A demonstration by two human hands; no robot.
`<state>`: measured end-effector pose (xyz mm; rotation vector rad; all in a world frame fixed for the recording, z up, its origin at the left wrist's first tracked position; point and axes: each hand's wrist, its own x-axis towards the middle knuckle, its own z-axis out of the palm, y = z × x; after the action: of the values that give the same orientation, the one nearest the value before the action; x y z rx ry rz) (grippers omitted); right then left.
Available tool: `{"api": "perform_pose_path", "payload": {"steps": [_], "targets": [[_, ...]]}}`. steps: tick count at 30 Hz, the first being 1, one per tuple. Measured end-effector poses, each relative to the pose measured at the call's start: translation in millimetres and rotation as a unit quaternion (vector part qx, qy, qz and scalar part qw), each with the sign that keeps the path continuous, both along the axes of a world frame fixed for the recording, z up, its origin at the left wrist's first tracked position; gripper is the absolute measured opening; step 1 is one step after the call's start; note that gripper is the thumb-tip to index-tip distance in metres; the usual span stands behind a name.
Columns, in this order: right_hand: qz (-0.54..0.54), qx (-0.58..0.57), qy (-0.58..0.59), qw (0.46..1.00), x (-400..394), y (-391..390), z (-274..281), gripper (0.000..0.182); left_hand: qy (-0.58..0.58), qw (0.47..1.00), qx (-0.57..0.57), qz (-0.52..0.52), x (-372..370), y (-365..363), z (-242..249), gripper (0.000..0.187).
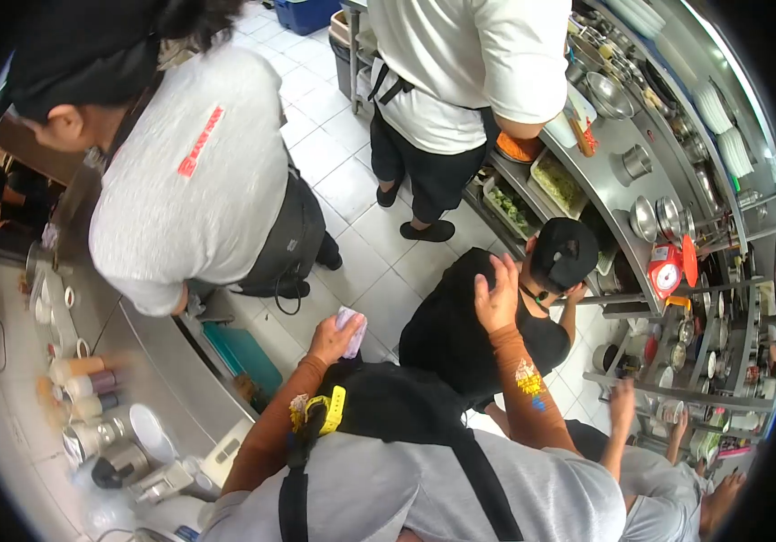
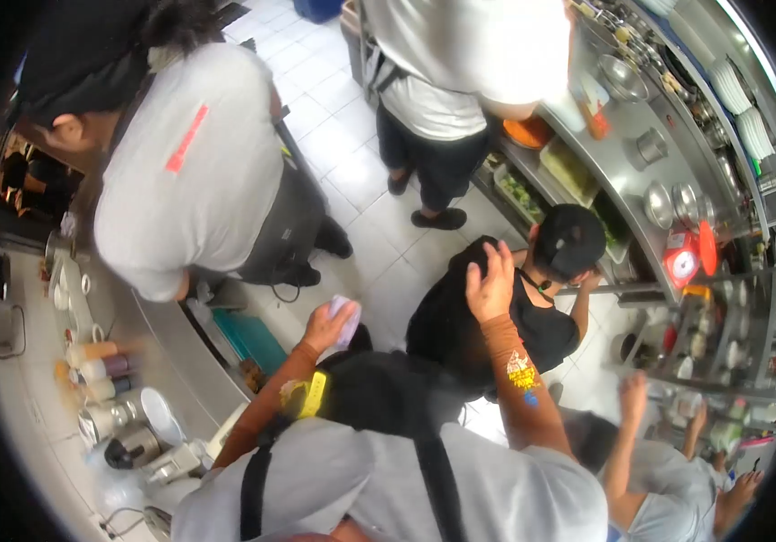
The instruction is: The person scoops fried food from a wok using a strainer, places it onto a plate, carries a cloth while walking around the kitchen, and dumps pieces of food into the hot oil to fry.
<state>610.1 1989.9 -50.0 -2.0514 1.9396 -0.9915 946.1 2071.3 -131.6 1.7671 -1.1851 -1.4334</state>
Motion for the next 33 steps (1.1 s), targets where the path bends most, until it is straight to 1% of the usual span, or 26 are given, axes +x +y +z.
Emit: {"api": "perform_pose_path", "payload": {"steps": [2, 4, 5, 6, 8, 9, 12, 13, 16, 18, 20, 22, 23, 25, 26, 28, 29, 31, 32, 33], "targets": [[-0.045, 0.009, -0.018, 0.999, -8, -3, -3, 0.042, -0.018, 1.000, -0.007, -0.024, -8, -34, 14, 0.057], [-0.060, 0.012, -0.047, 0.997, -9, -3, -2, 0.043, -0.036, 0.997, -0.019, -0.059, -16, -71, 28, 0.057], [-0.065, 0.008, -0.060, 0.996, -10, -9, 1, 0.043, -0.052, 0.994, -0.032, -0.090, -19, -90, 17, 0.058], [-0.074, 0.014, -0.091, 0.993, -8, -17, 4, 0.043, -0.040, 0.995, -0.033, -0.088, -22, -107, 8, 0.059], [-0.082, 0.020, -0.152, 0.985, -4, -38, 9, 0.043, -0.015, 0.996, -0.039, -0.078, -37, -144, 9, 0.059], [-0.076, 0.002, -0.185, 0.980, -8, -55, 2, 0.043, 0.009, 0.997, 0.001, -0.072, -42, -162, 0, 0.060], [-0.106, 0.064, -0.350, 0.928, -14, -117, -7, 0.045, -0.079, 0.989, -0.013, -0.128, -49, -227, -26, 0.061], [-0.106, 0.068, -0.426, 0.896, -17, -137, -21, 0.049, -0.061, 0.990, 0.017, -0.123, -49, -249, -26, 0.066], [-0.148, 0.113, -0.437, 0.880, -24, -179, -36, 0.051, -0.153, 0.982, -0.012, -0.108, -48, -311, -24, 0.071], [-0.141, 0.242, -0.520, 0.807, -32, -192, -30, 0.051, -0.176, 0.980, 0.009, -0.091, -47, -346, -23, 0.075], [-0.048, 0.330, -0.480, 0.812, -42, -201, -23, 0.045, -0.180, 0.979, 0.036, -0.086, -44, -374, -16, 0.076], [0.041, 0.409, -0.434, 0.802, -46, -213, -12, 0.040, -0.172, 0.981, 0.064, -0.070, -40, -398, -9, 0.078], [0.080, 0.408, -0.403, 0.815, -44, -221, -5, 0.045, -0.169, 0.980, 0.076, -0.064, -36, -412, -6, 0.080], [0.151, 0.399, -0.341, 0.838, -36, -238, 21, 0.055, -0.193, 0.976, 0.053, -0.080, -26, -441, -30, 0.081], [0.186, 0.389, -0.391, 0.813, -23, -247, 49, 0.058, -0.204, 0.974, 0.043, -0.090, -23, -457, -39, 0.082], [0.256, 0.364, -0.488, 0.751, 11, -268, 110, 0.064, -0.261, 0.957, 0.029, -0.120, -12, -496, -51, 0.082], [0.303, 0.331, -0.474, 0.758, 21, -285, 129, 0.065, -0.290, 0.947, 0.024, -0.138, -7, -514, -53, 0.082], [0.381, 0.258, -0.447, 0.767, 44, -319, 154, 0.066, -0.298, 0.937, 0.038, -0.178, 11, -560, -56, 0.081], [0.374, 0.254, -0.458, 0.766, 55, -335, 161, 0.066, -0.303, 0.930, 0.046, -0.204, 21, -585, -55, 0.081], [0.365, 0.243, -0.469, 0.767, 67, -352, 166, 0.066, -0.256, 0.935, 0.101, -0.225, 33, -611, -54, 0.082]]}}
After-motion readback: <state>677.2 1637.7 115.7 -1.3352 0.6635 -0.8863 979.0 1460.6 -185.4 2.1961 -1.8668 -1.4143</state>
